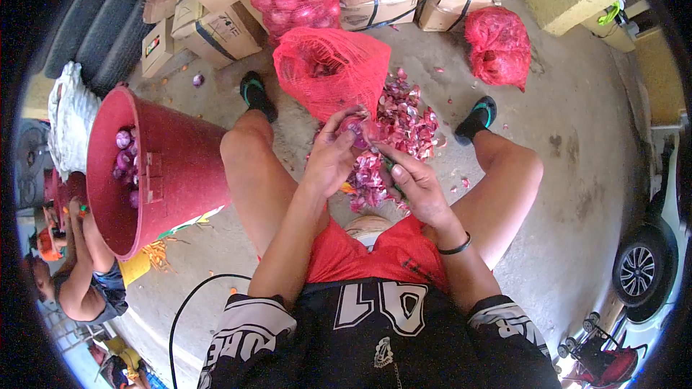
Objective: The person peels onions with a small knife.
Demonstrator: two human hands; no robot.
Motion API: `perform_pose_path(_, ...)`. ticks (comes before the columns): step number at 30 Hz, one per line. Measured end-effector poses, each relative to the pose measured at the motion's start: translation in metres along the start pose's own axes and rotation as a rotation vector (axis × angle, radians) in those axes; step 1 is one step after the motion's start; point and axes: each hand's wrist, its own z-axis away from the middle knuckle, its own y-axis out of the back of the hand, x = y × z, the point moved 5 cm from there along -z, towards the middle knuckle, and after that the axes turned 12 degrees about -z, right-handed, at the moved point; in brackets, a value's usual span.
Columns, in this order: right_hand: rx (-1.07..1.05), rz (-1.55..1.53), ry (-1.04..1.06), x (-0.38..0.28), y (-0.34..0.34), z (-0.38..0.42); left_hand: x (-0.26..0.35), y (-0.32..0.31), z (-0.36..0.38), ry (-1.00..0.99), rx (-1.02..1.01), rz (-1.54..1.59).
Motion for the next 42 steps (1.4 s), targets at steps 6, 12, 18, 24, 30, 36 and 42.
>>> perform_pose_path(6,0.199,0.044,0.074,-0.006,0.028,-0.008,-0.002,0.003,0.002,0.022,-0.012,-0.024)
perform_pose_path(12,0.382,0.056,0.127,-0.014,0.050,-0.013,-0.001,0.000,0.004,0.103,-0.126,0.002)
perform_pose_path(18,0.516,-0.103,0.151,-0.017,0.071,-0.015,-0.010,0.006,0.010,0.207,-0.096,-0.007)
perform_pose_path(24,0.612,-0.104,0.214,-0.011,0.090,-0.014,-0.004,-0.006,0.012,0.233,-0.180,0.081)
perform_pose_path(30,0.730,-0.170,0.270,-0.028,0.091,-0.008,-0.004,0.004,0.007,0.167,-0.088,0.122)
perform_pose_path(36,0.660,-0.110,0.278,-0.028,0.099,-0.004,0.011,0.013,0.000,0.005,0.083,0.087)
perform_pose_path(42,0.412,0.689,0.118,0.002,0.071,-0.015,0.001,0.005,-0.001,0.030,0.049,-0.070)
